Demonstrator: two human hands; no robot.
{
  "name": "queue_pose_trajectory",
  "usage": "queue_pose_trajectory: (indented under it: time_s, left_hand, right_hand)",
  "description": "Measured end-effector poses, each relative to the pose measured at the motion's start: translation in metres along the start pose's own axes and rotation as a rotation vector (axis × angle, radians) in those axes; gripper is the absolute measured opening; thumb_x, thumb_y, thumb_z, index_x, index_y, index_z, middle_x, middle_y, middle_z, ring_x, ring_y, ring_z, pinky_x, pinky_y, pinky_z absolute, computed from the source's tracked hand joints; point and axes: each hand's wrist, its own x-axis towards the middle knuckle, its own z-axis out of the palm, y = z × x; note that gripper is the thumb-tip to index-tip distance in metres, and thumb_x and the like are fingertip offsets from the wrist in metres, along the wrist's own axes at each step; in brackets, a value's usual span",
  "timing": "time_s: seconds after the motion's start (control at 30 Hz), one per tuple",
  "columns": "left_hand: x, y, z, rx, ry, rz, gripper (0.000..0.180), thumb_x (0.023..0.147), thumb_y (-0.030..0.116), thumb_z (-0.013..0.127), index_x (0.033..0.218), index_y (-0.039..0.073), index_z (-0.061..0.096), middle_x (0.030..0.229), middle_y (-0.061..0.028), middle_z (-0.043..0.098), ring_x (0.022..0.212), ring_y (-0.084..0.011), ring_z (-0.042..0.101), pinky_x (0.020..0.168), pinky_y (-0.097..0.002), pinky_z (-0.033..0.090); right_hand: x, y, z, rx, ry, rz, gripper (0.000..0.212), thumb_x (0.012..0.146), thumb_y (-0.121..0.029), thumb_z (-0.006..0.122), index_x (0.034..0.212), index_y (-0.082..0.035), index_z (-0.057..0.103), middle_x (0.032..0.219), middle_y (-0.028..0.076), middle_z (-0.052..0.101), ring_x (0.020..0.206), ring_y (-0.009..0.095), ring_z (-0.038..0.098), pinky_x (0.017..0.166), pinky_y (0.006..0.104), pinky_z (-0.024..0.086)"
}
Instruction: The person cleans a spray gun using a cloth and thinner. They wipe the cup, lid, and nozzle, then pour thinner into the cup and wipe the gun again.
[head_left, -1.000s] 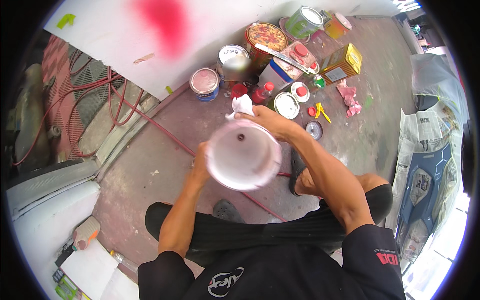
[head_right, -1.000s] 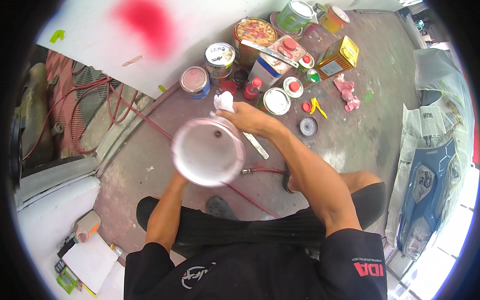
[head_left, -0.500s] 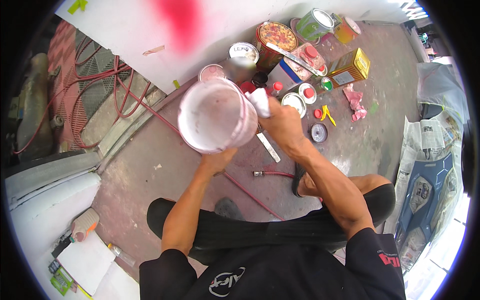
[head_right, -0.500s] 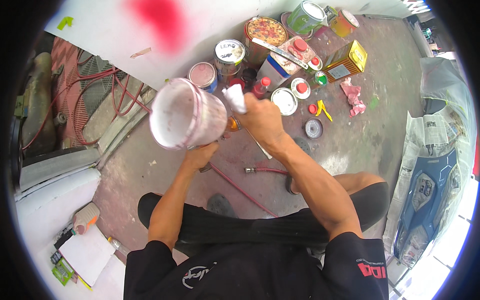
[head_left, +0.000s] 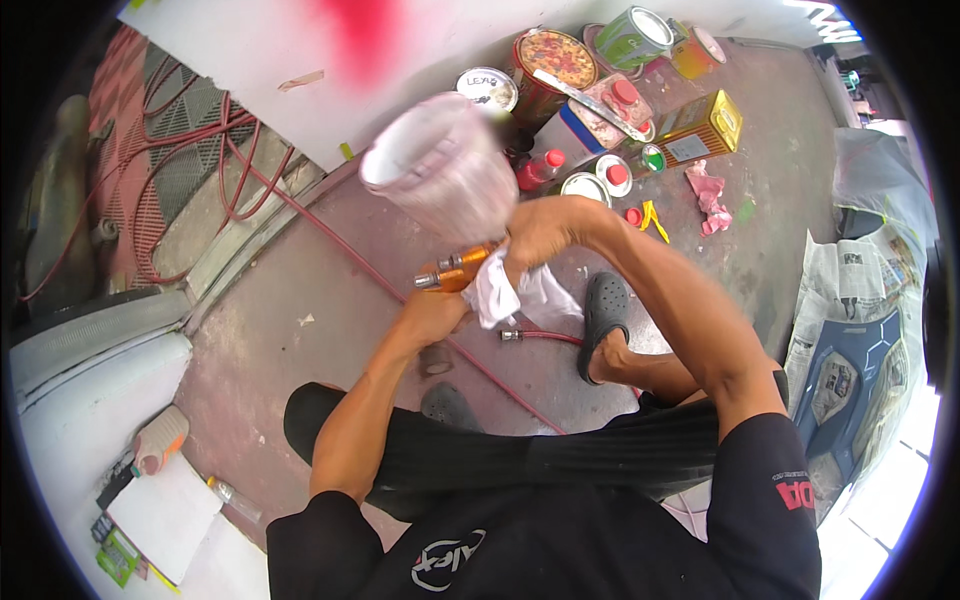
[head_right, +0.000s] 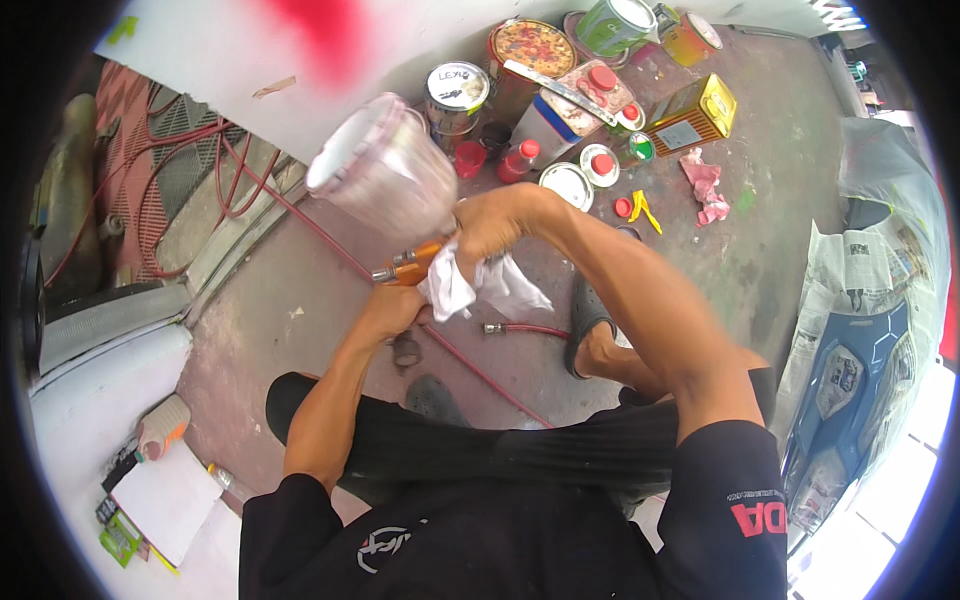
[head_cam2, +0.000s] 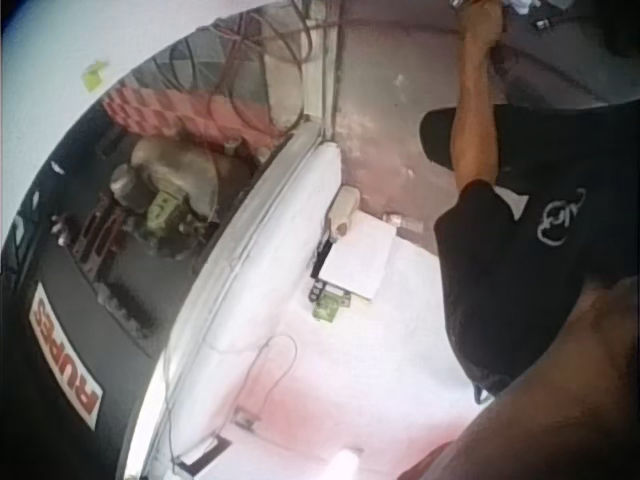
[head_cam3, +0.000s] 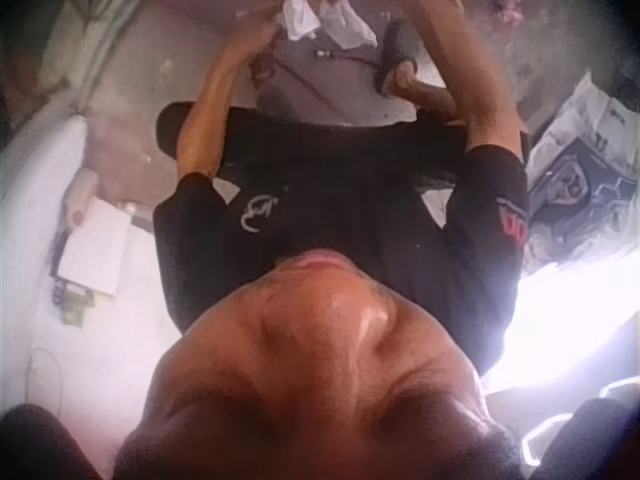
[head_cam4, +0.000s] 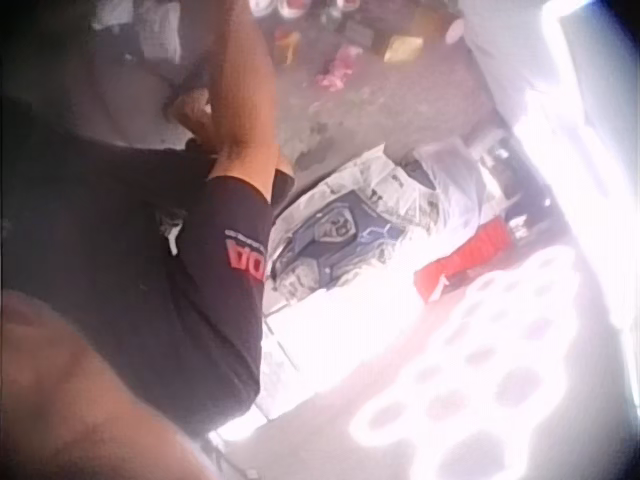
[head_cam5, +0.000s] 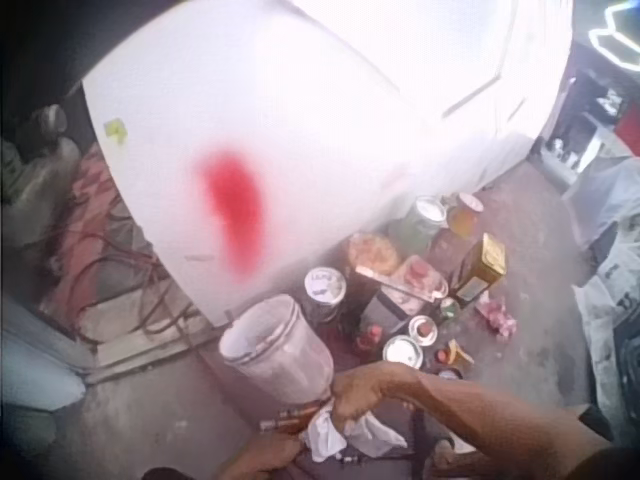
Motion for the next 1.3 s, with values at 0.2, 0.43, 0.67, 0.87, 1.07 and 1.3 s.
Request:
queue_pose_trajectory:
  time_s: [0.2, 0.43, 0.67, 0.87, 1.07, 1.3]
  left_hand:
    - [0.009, -0.016, -0.022, -0.417, 0.026, -0.191, 0.015, 0.100, 0.018, 0.065, 0.103, 0.004, 0.071, 0.068, -0.0015, 0.058, 0.050, -0.0106, 0.050, 0.046, -0.0317, 0.037]
    - [0.004, -0.002, -0.017, -0.613, -0.092, -0.300, 0.023, 0.089, 0.001, 0.057, 0.110, 0.000, 0.065, 0.089, -0.0077, 0.065, 0.051, -0.0105, 0.043, 0.055, -0.0339, 0.042]
    - [0.013, 0.008, -0.008, -0.635, 0.143, -0.309, 0.029, 0.085, -0.002, 0.057, 0.113, 0.004, 0.060, 0.100, -0.0097, 0.067, 0.052, -0.0113, 0.044, 0.055, -0.0340, 0.043]
    - [-0.021, 0.017, -0.049, -0.599, -0.098, -0.341, 0.036, 0.080, -0.005, 0.060, 0.115, 0.004, 0.061, 0.099, -0.0135, 0.070, 0.048, -0.0101, 0.043, 0.050, -0.0316, 0.039]
    - [-0.017, 0.025, -0.034, -0.674, -0.013, -0.334, 0.038, 0.079, -0.006, 0.059, 0.115, 0.006, 0.059, 0.095, -0.0103, 0.067, 0.049, -0.0089, 0.041, 0.051, -0.0297, 0.038]
    - [-0.003, 0.008, -0.021, -0.862, -0.023, -0.367, 0.033, 0.084, 0.000, 0.056, 0.114, 0.012, 0.061, 0.098, -0.0041, 0.065, 0.052, -0.0077, 0.043, 0.057, -0.0325, 0.042]
  right_hand:
    - [0.015, -0.019, 0.010, -0.222, 0.475, -0.089, 0.063, 0.080, -0.028, 0.075, 0.133, 0.005, 0.070, 0.121, 0.031, 0.077, 0.115, 0.046, 0.075, 0.098, 0.0490, 0.059]
    - [0.006, -0.016, 0.002, -0.025, 0.351, -0.406, 0.049, 0.103, -0.038, 0.066, 0.143, -0.009, 0.070, 0.127, 0.020, 0.079, 0.119, 0.036, 0.075, 0.105, 0.0460, 0.057]
    - [0.049, -0.015, 0.031, -0.589, 1.049, -0.078, 0.042, 0.100, -0.044, 0.063, 0.121, -0.010, 0.076, 0.088, 0.020, 0.080, 0.082, 0.046, 0.077, 0.072, 0.0585, 0.061]
    - [0.002, -0.031, -0.001, 0.068, 0.165, -0.313, 0.039, 0.115, -0.033, 0.058, 0.140, -0.004, 0.067, 0.129, 0.008, 0.075, 0.113, 0.017, 0.067, 0.098, 0.0390, 0.054]
    - [0.007, -0.033, 0.034, -0.320, 0.746, -0.203, 0.038, 0.105, -0.040, 0.065, 0.125, -0.009, 0.070, 0.109, 0.023, 0.080, 0.107, 0.040, 0.077, 0.090, 0.0494, 0.060]
    - [0.037, -0.015, 0.035, -0.525, 1.034, -0.332, 0.044, 0.098, -0.045, 0.069, 0.118, -0.006, 0.077, 0.088, 0.021, 0.079, 0.086, 0.045, 0.078, 0.077, 0.0555, 0.062]
